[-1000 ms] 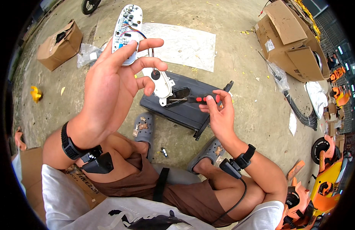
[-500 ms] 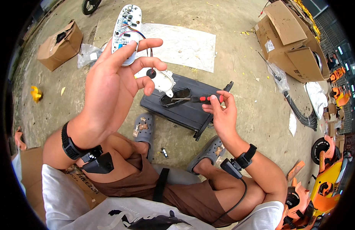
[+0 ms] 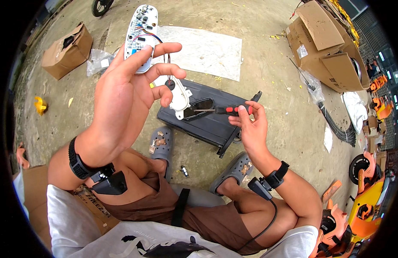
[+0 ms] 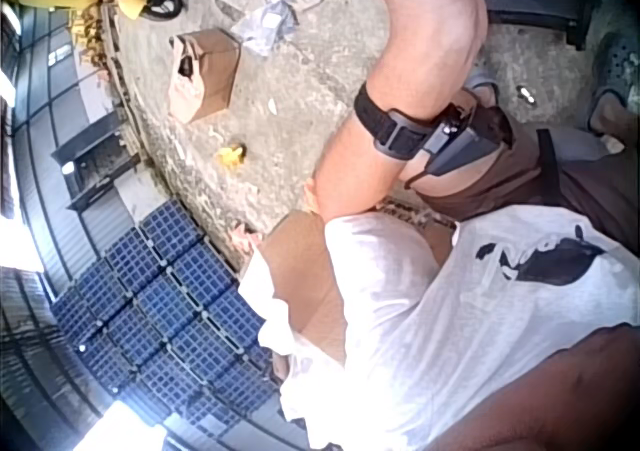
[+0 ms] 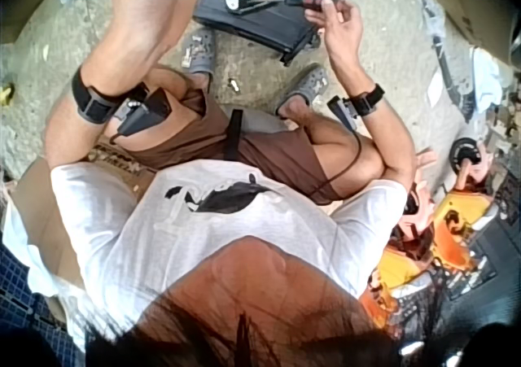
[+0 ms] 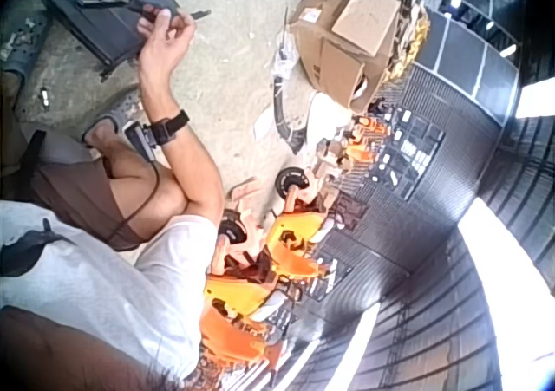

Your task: The person uses a screwdriver to remove screws from a scooter light assembly, separates the plastic casing and circuit board, and then reassembles the unit.

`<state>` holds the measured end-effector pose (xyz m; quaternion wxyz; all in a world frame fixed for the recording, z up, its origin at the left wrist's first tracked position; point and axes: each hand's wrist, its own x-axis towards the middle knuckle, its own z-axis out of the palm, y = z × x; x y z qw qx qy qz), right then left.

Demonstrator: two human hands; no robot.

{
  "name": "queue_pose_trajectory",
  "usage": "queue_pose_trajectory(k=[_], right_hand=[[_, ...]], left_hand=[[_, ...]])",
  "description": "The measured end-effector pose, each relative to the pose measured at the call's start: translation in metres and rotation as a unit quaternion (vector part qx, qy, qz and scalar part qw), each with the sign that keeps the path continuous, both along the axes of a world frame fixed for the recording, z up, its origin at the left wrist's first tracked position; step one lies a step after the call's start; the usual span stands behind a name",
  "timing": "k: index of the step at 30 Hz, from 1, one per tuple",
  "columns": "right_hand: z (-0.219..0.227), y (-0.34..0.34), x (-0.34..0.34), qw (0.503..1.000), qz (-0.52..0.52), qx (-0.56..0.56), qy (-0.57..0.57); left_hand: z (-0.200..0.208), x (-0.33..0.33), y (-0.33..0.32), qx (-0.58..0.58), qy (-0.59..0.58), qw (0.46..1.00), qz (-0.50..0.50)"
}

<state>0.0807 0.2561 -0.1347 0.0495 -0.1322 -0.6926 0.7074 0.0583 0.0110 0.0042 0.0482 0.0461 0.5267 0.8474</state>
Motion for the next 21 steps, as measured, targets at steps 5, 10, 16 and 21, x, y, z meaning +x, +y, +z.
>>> queue_pose_trajectory(k=[5,10,16,21], right_hand=[[-0.0004,0.0002,-0.0001,1.0,-0.004,0.003,0.0],[0.0004,0.0002,0.0004,1.0,-0.012,0.0,0.006],[-0.0033,0.0023,0.0003,1.0,-0.01,0.002,-0.009],[0.0019,0.0038,-0.0021,1.0,-0.021,0.003,-0.018]], left_hand=[[-0.0009,-0.0002,-0.0006,0.0,0.004,1.0,-0.001],[0.0,0.0004,-0.001,-0.001,0.005,1.0,-0.001],[0.0009,0.0006,-0.0014,-0.003,0.006,1.0,-0.003],[-0.0008,-0.0002,-0.0022,-0.003,0.007,1.0,0.0]])
